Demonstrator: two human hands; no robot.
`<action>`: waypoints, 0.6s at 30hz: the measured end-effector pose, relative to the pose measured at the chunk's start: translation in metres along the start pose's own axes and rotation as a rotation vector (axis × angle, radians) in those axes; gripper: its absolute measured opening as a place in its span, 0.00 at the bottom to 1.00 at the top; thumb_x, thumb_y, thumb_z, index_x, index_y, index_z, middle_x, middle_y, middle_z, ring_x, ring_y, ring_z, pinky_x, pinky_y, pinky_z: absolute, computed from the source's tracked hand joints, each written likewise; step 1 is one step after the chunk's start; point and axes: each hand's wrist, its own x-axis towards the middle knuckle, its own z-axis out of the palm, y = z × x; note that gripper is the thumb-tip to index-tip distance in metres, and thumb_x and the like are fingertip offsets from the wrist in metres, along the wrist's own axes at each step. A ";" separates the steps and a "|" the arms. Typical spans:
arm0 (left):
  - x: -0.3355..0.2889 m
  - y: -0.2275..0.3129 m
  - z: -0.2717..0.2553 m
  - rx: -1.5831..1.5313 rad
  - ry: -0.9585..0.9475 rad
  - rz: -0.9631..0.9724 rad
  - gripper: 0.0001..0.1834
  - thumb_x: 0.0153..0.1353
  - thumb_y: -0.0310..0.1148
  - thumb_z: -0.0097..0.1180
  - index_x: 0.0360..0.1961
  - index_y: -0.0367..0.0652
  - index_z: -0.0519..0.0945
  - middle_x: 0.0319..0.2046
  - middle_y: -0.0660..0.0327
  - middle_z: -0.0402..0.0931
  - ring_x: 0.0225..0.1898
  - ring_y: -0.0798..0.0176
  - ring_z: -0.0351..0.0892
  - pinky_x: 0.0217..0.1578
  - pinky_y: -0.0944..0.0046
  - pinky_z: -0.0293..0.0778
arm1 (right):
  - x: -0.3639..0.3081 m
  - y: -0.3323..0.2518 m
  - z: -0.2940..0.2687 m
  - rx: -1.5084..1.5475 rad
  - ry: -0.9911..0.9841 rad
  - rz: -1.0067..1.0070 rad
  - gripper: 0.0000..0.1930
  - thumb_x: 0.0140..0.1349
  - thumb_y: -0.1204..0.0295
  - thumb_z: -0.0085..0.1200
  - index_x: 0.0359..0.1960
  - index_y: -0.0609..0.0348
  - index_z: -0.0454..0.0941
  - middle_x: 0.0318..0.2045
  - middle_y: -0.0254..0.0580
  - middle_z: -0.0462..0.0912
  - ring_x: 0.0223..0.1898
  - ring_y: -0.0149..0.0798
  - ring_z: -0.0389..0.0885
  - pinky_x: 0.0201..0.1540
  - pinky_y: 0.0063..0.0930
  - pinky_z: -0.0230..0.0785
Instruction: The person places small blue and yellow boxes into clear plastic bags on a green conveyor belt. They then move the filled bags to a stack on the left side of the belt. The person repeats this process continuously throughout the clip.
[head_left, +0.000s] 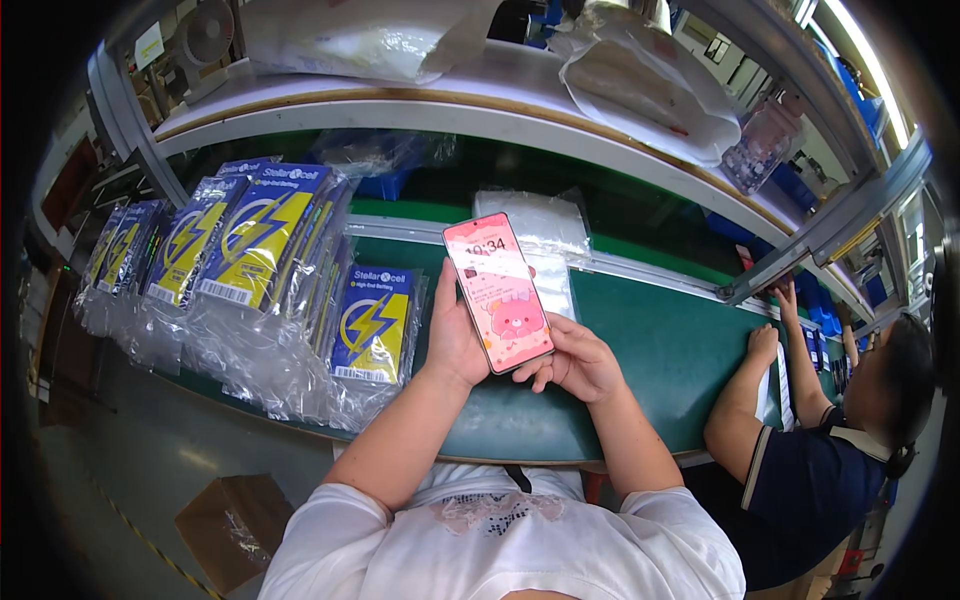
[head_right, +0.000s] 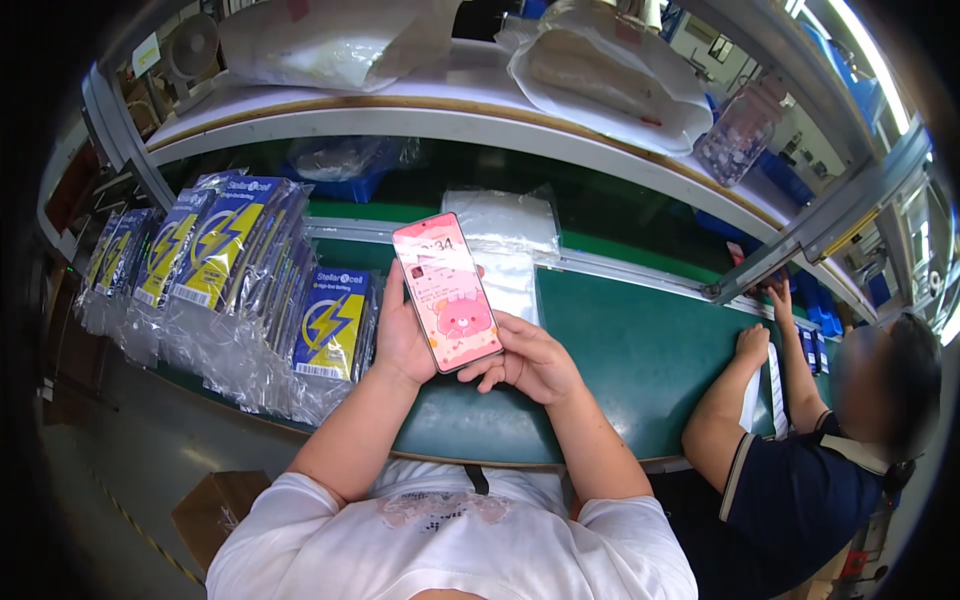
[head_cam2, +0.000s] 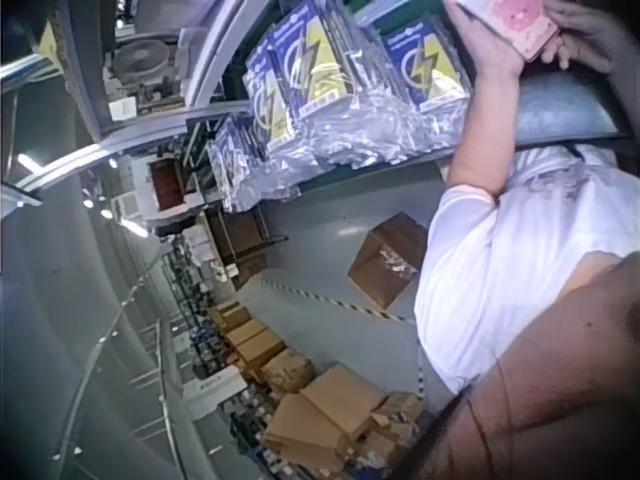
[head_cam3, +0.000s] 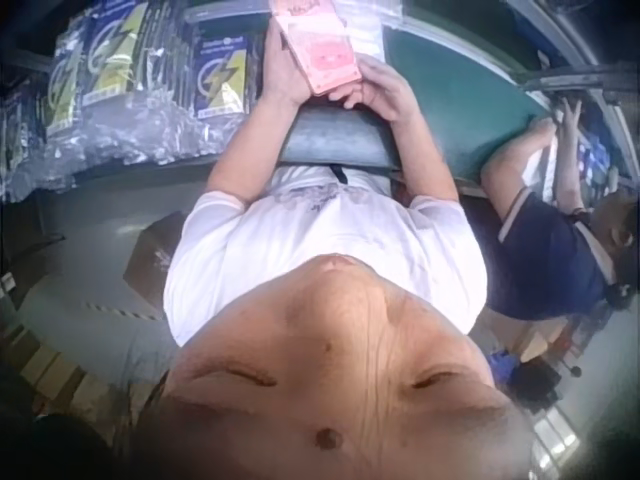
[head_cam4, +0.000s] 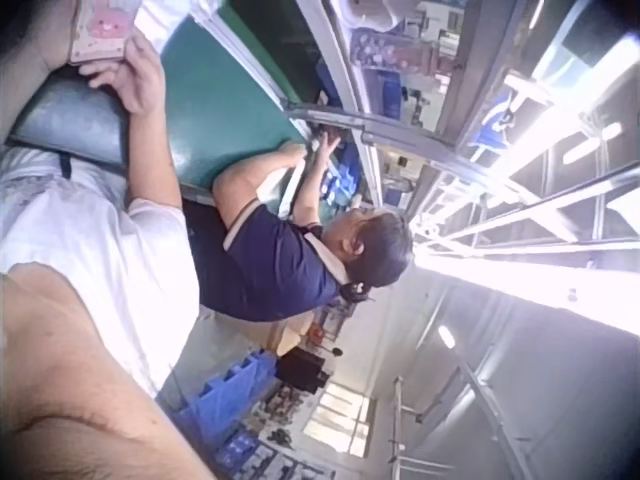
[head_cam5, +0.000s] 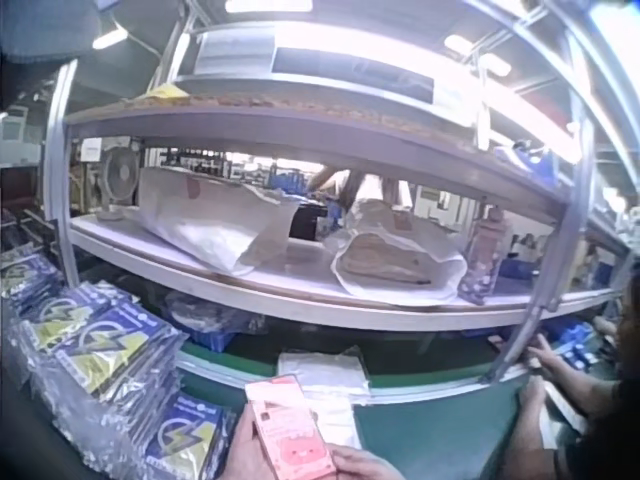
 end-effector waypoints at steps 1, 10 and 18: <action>0.001 -0.001 0.000 0.039 0.014 -0.001 0.36 0.62 0.61 0.37 0.61 0.43 0.63 0.55 0.45 0.67 0.54 0.48 0.70 0.54 0.48 0.67 | -0.002 0.001 0.003 0.040 0.016 -0.013 0.26 0.68 0.67 0.37 0.63 0.72 0.50 0.48 0.64 0.73 0.42 0.58 0.80 0.36 0.38 0.80; -0.009 -0.002 0.017 0.150 -0.027 0.093 0.42 0.58 0.69 0.35 0.54 0.41 0.67 0.45 0.50 0.72 0.39 0.54 0.78 0.35 0.56 0.78 | 0.002 0.012 0.026 0.045 0.006 -0.085 0.27 0.67 0.67 0.41 0.62 0.72 0.52 0.44 0.65 0.75 0.37 0.56 0.82 0.33 0.38 0.80; -0.013 -0.013 0.018 0.325 0.084 0.036 0.46 0.56 0.72 0.32 0.59 0.41 0.65 0.47 0.54 0.71 0.52 0.59 0.69 0.52 0.55 0.65 | 0.049 -0.035 0.060 -0.113 0.004 -0.378 0.24 0.67 0.67 0.40 0.60 0.71 0.55 0.47 0.60 0.74 0.41 0.49 0.80 0.41 0.36 0.77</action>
